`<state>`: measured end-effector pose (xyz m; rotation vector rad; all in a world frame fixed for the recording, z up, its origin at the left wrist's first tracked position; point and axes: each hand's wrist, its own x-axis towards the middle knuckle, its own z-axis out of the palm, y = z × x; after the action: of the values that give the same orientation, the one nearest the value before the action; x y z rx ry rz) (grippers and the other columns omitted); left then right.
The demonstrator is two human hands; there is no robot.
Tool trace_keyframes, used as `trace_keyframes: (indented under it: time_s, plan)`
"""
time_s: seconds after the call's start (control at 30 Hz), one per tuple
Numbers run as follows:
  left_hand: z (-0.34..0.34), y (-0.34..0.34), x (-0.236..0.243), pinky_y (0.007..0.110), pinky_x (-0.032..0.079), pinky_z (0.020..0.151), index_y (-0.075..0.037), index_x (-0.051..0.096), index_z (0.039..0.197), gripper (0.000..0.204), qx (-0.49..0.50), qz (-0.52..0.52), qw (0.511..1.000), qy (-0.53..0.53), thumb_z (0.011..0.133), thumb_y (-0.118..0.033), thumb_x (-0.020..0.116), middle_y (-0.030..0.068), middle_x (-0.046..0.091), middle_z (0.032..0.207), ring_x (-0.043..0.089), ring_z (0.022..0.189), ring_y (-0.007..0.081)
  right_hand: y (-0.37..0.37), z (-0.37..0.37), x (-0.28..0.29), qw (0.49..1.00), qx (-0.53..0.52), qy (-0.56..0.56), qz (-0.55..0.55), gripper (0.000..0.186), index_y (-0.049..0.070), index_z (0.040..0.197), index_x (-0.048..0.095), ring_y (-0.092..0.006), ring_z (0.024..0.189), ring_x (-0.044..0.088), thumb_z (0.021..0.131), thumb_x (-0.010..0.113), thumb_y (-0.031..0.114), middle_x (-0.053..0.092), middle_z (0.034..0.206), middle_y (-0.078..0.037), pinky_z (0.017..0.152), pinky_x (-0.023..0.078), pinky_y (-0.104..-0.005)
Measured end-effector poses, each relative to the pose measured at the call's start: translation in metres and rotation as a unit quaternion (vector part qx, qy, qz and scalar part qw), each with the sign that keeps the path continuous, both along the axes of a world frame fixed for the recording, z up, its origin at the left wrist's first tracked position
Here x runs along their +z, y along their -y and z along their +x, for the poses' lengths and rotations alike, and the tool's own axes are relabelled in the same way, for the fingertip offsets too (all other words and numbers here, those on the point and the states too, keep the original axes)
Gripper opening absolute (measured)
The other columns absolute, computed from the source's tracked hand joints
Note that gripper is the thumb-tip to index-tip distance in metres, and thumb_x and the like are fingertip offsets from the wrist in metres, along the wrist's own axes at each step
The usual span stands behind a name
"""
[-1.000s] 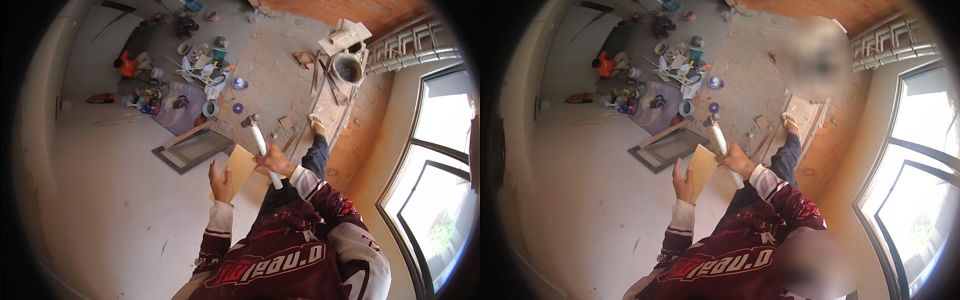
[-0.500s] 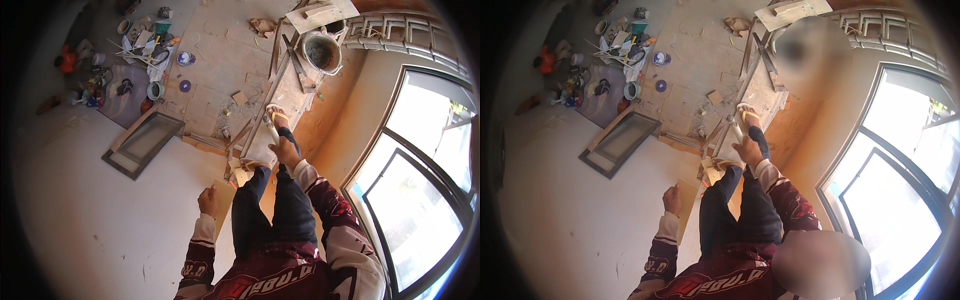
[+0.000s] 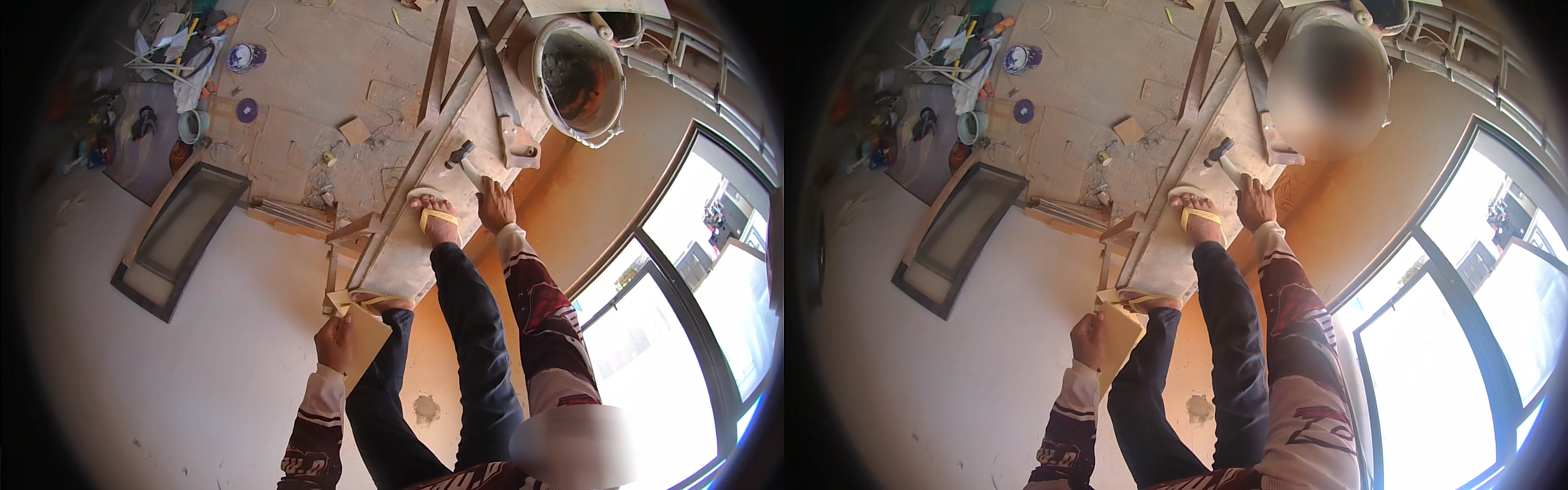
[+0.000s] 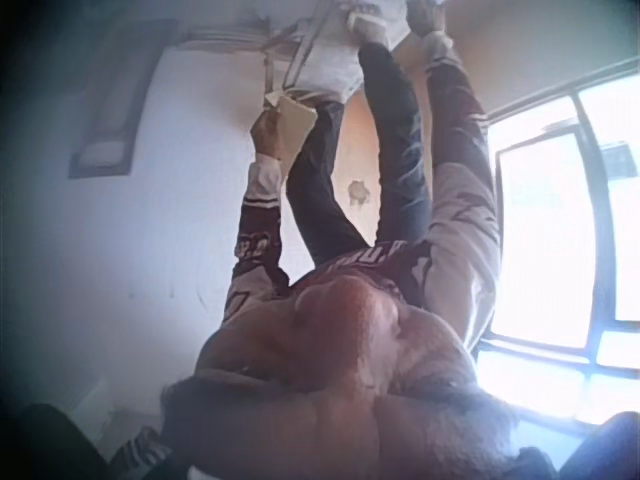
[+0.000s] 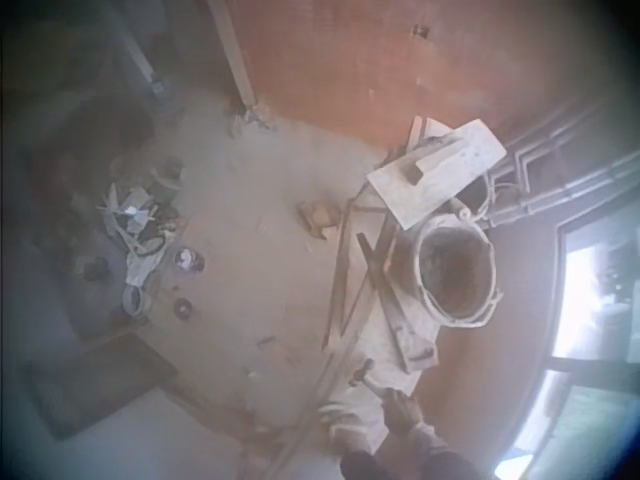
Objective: The person installs rectangular wooden panels onto a wall using a hammer. They position the panels against the wall and tap them into place, occasionally retrieving a hammer from a coworker or the floor. The person also uses a hand saw to trim a panel on a wooden scaffold before continuing the installation.
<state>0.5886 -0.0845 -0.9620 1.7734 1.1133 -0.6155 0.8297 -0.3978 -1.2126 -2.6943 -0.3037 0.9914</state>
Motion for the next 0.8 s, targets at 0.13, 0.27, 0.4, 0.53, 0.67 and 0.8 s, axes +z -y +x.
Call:
trace_keyframes:
  time_s: [0.13, 0.27, 0.4, 0.53, 0.67, 0.8]
  plan:
    - [0.019, -0.004, -0.05, 0.028, 0.04, 0.056, -0.002, 0.052, 0.074, 0.04, -0.005, -0.019, 1.0, -0.024, 0.103, -0.029, 0.056, 0.0002, 0.049, 0.063, 0.045, 0.063, 0.007, 0.013, -0.014, -0.033, 0.998, -0.027, -0.001, -0.061, 0.052, 0.01, 0.14, 0.046, -0.0354, 0.119, 0.054, 0.092, 0.064, 0.021, 0.059, 0.121, -0.018, 0.097, 0.039, -0.0524]
    - [0.038, -0.004, -0.077, 0.035, 0.045, 0.059, 0.0, 0.058, 0.076, 0.042, -0.042, -0.024, 0.999, -0.015, 0.1, -0.034, 0.06, 0.0097, 0.057, 0.064, 0.054, 0.06, 0.0163, 0.015, 0.003, -0.041, 0.973, -0.171, 0.141, -0.062, 0.066, 0.011, 0.147, 0.042, -0.0391, 0.128, 0.043, 0.088, 0.07, 0.021, 0.043, 0.141, -0.017, 0.105, 0.035, -0.051]
    - [0.083, -0.005, -0.101, 0.034, 0.043, 0.057, 0.0, 0.056, 0.074, 0.042, -0.118, 0.013, 0.993, -0.01, 0.1, -0.033, 0.061, 0.0068, 0.054, 0.062, 0.048, 0.059, 0.0129, 0.029, 0.041, -0.048, 0.971, -0.09, 0.189, -0.115, 0.056, 0.012, 0.136, 0.053, -0.037, 0.131, 0.039, 0.084, 0.073, 0.022, 0.044, 0.14, -0.016, 0.106, 0.032, -0.0519]
    - [0.135, -0.01, -0.137, 0.046, 0.051, 0.07, -0.002, 0.065, 0.083, 0.045, -0.166, 0.029, 0.984, -0.051, 0.097, -0.044, 0.061, 0.0208, 0.069, 0.08, 0.067, 0.078, 0.0417, 0.04, 0.071, -0.037, 0.986, -0.044, 0.129, -0.098, 0.046, 0.014, 0.124, 0.062, -0.0365, 0.132, 0.038, 0.081, 0.072, 0.025, 0.046, 0.137, -0.015, 0.105, 0.031, -0.0537]
    - [0.156, -0.006, -0.15, 0.048, 0.051, 0.072, -0.003, 0.066, 0.084, 0.049, -0.21, 0.06, 0.974, -0.055, 0.097, -0.05, 0.058, 0.0208, 0.07, 0.083, 0.066, 0.081, 0.043, 0.054, 0.055, -0.009, 0.984, -0.059, 0.165, 0.016, 0.034, 0.011, 0.112, 0.062, -0.0333, 0.125, 0.046, 0.08, 0.066, 0.023, 0.056, 0.122, -0.013, 0.101, 0.03, -0.0546]
    - [0.169, 0.0, -0.131, 0.051, 0.05, 0.074, -0.003, 0.065, 0.085, 0.053, -0.24, 0.056, 0.968, -0.037, 0.096, -0.054, 0.056, 0.0217, 0.07, 0.087, 0.066, 0.084, 0.044, 0.059, 0.018, 0.068, 0.979, -0.102, 0.118, 0.128, 0.032, 0.006, 0.105, 0.059, -0.0305, 0.103, 0.059, 0.077, 0.063, 0.02, 0.062, 0.097, -0.013, 0.102, 0.028, -0.0535]
